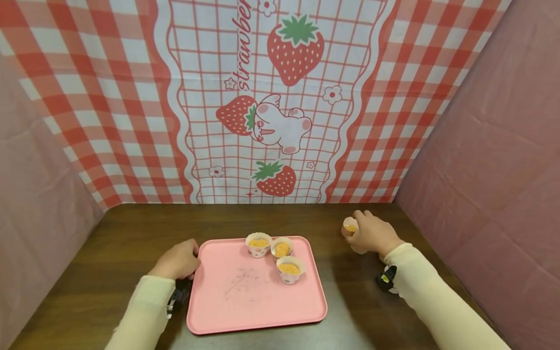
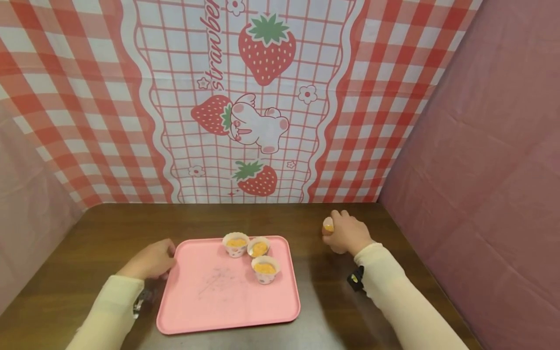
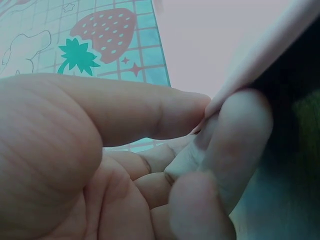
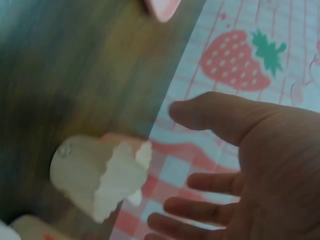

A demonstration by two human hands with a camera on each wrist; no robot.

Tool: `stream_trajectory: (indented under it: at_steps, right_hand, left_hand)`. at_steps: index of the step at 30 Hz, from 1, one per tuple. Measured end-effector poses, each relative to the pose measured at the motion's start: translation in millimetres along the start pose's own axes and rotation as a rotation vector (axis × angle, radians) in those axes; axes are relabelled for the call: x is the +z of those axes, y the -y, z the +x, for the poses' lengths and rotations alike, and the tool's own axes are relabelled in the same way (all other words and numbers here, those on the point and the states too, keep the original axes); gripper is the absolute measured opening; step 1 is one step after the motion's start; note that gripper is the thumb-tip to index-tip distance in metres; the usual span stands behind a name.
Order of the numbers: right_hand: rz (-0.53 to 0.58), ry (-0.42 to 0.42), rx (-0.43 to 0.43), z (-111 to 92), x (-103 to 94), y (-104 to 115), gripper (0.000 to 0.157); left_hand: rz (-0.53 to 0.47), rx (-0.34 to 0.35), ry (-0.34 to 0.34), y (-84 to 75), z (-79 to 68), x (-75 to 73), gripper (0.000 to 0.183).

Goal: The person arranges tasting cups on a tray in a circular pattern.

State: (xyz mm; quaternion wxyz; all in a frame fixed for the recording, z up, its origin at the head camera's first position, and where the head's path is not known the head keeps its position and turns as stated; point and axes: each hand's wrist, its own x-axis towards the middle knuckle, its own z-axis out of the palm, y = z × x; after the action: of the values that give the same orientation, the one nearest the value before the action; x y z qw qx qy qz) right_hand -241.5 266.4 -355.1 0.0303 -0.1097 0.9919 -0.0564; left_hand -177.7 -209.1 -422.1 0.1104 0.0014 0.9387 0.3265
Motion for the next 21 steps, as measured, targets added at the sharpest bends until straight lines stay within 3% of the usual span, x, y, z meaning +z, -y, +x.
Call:
stream_trajectory:
  at_steps: [4, 10, 21]
  right_hand:
    - [-0.006, 0.073, 0.045, -0.8, -2.1, -12.8, 0.077]
    - [0.008, 0.160, 0.064, -1.8, -0.6, -23.5, 0.077]
    - [0.039, 0.145, 0.010, 1.3, 7.2, -29.7, 0.058]
  left_hand:
    - [0.002, 0.006, 0.000, 0.5, 1.1, -0.3, 0.017]
    - [0.001, 0.006, 0.006, -0.4, 0.6, -1.2, 0.017]
    - [-0.001, 0.018, -0.008, -2.6, -2.4, -0.6, 0.015]
